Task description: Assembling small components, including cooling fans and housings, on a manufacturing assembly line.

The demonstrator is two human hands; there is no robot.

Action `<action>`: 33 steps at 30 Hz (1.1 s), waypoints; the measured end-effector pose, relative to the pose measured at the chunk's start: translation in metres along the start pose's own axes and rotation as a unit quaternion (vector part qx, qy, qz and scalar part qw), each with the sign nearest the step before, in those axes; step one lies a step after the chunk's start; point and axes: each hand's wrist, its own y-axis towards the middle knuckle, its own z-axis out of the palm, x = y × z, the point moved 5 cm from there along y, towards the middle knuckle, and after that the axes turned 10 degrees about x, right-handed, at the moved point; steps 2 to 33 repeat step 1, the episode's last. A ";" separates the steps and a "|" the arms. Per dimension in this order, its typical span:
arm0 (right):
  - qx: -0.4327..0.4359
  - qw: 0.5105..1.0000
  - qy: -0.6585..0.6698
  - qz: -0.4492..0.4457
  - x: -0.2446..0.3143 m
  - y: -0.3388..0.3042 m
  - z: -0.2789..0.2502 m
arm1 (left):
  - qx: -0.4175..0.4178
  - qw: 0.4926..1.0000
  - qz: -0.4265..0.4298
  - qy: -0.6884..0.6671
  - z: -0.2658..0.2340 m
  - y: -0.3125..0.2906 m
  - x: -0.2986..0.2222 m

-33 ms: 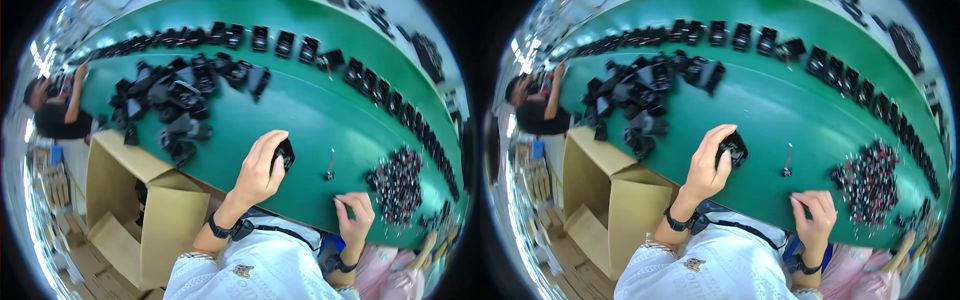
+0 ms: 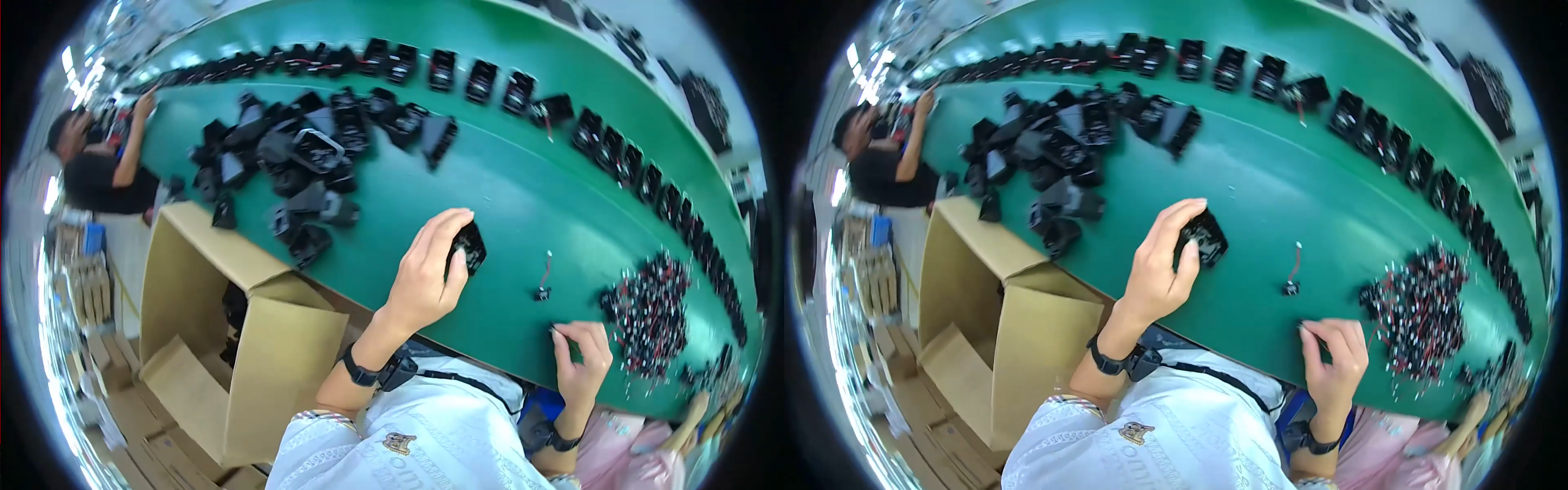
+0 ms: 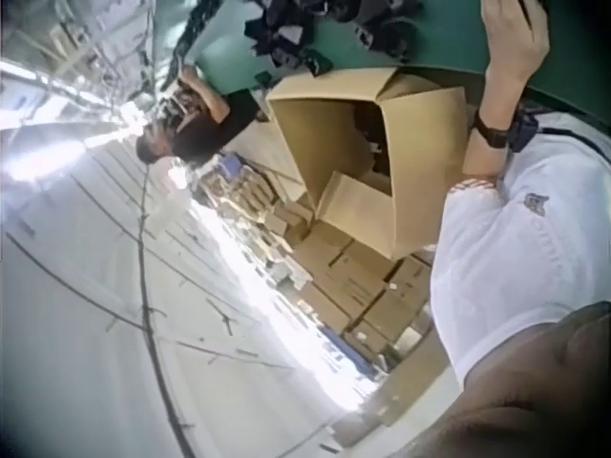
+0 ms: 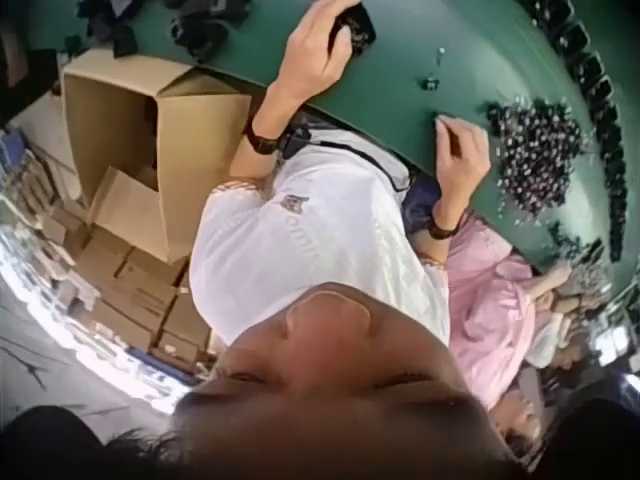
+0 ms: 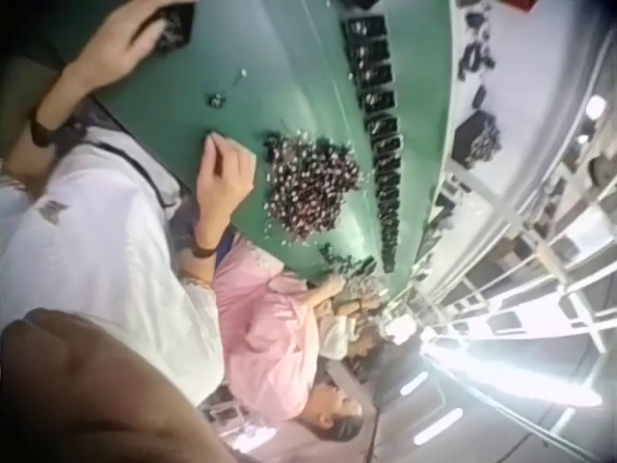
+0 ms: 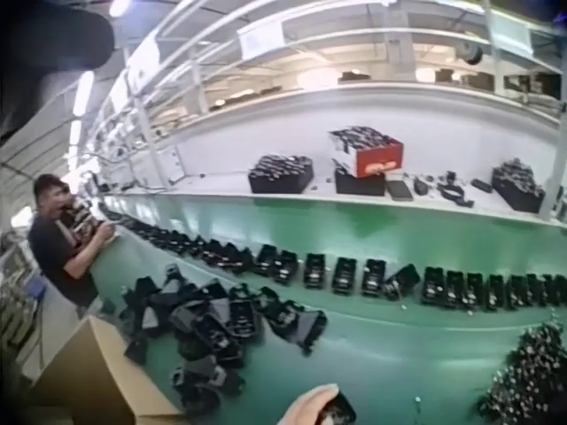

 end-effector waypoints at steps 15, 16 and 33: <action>-0.005 1.000 0.001 0.004 -0.008 -0.001 0.004 | -0.026 1.000 0.003 0.017 -0.008 0.000 0.005; -0.005 1.000 0.001 0.004 -0.008 -0.001 0.004 | -0.026 1.000 0.003 0.017 -0.008 0.000 0.005; -0.005 1.000 0.001 0.004 -0.008 -0.001 0.004 | -0.026 1.000 0.003 0.017 -0.008 0.000 0.005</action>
